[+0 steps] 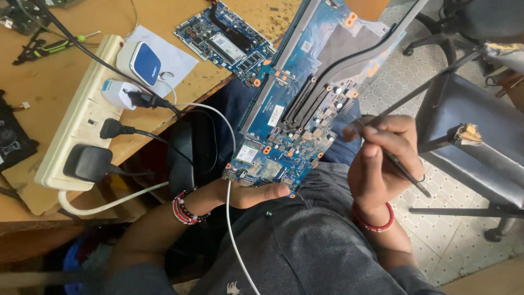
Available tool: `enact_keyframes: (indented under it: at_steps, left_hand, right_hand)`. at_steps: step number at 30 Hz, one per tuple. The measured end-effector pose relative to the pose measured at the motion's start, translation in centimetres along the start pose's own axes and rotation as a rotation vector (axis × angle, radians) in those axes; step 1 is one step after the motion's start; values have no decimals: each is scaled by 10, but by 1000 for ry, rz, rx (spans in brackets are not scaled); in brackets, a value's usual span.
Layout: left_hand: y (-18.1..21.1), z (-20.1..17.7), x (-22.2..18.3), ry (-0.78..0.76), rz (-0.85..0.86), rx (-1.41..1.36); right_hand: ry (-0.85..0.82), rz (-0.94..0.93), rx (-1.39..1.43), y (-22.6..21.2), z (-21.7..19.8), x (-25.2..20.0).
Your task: Inspecting and manipulating components on a laptop motherboard using tweezers.
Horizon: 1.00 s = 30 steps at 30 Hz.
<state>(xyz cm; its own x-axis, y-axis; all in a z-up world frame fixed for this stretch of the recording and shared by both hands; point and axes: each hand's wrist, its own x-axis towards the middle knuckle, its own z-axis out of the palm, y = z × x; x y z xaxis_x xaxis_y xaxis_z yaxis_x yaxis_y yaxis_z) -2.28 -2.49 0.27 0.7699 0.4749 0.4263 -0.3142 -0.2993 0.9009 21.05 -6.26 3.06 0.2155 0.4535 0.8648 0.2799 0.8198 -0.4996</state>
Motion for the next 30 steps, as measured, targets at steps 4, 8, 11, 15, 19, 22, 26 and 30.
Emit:
enact_keyframes:
  at_steps: [4, 8, 11, 15, 19, 22, 26, 30]
  left_hand:
    - [-6, 7, 5, -27, 40, -4]
    - [-20, 8, -4, -19, 17, 176]
    - [-29, 7, -10, -22, 69, 304]
    - [-38, 9, -16, -63, 168, 452]
    - [-46, 7, -18, -100, 283, 629]
    - [-58, 5, -22, -152, 343, 747]
    - [-64, 5, -23, -157, 445, 920]
    - [-64, 11, -19, -142, 169, 481]
  right_hand:
    - [-15, 2, 77, -3, 3, -10]
    - [-133, -61, 2, -8, 5, -12]
    - [-174, -90, -50, -9, 7, -11]
    - [-169, -101, -65, -8, 8, -14]
    - [-169, -103, -87, -15, 7, -11]
    - [-209, -110, -152, -18, 6, -6]
    - [-195, -185, -173, -14, 12, -4]
    - [-175, -190, -156, -11, 15, -8]
